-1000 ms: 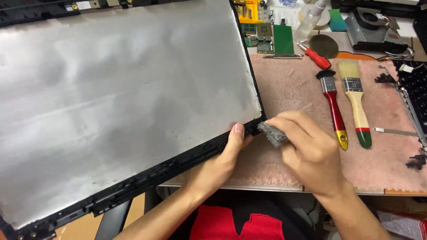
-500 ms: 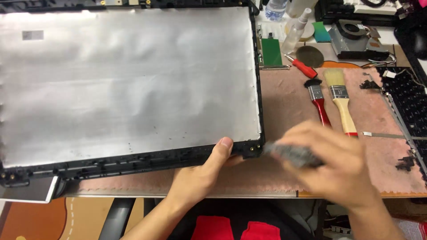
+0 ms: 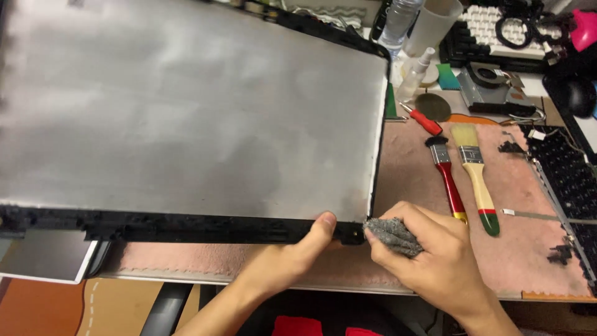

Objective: Wiping down the inner surface of a laptop screen bezel with a cleaning pad on a repair bench.

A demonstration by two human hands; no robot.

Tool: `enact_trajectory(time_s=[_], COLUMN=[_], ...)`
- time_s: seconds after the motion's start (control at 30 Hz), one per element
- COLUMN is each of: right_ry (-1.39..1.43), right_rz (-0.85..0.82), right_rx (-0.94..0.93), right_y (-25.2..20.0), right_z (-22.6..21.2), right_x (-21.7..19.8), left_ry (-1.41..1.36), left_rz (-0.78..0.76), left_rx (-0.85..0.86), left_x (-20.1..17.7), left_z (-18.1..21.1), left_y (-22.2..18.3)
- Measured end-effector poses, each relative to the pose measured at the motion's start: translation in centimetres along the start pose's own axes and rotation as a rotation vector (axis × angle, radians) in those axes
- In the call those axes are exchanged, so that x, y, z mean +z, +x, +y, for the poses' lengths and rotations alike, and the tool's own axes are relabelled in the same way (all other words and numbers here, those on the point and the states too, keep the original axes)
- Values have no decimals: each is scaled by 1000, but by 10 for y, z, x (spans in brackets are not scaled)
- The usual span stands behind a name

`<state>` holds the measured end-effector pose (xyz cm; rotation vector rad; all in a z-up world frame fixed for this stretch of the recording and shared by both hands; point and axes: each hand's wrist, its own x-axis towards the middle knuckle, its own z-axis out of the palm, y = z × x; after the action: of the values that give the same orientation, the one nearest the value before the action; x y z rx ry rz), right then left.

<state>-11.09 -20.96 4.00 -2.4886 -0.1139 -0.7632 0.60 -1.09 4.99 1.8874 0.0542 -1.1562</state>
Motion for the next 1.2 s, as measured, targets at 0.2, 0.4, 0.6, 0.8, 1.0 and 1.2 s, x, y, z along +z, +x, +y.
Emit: enact_trajectory(time_s=[0.2,0.4,0.6,0.8,1.0,1.2], right_ry=[-34,-9,16,20,62,-14], right_rz=[15,4,9,170,141,125], right_rx=[16,0,298,297,81,-37], right_y=[-3,-5,-10,-7,-2,0], right_z=[4,6,10,15,-6,3], right_x=[5,8,5,-11,10,7], left_ry=[-18,97,156,-193,-38,83], left_rz=[58,116,90,13,61,24], left_rx=[238,526,667,16,133,-48], left_x=[3,0,-5,-29,-24,-26], left_z=[-7,-12,-17,37,30,41], left_y=[5,7,20,-42,-34,-47])
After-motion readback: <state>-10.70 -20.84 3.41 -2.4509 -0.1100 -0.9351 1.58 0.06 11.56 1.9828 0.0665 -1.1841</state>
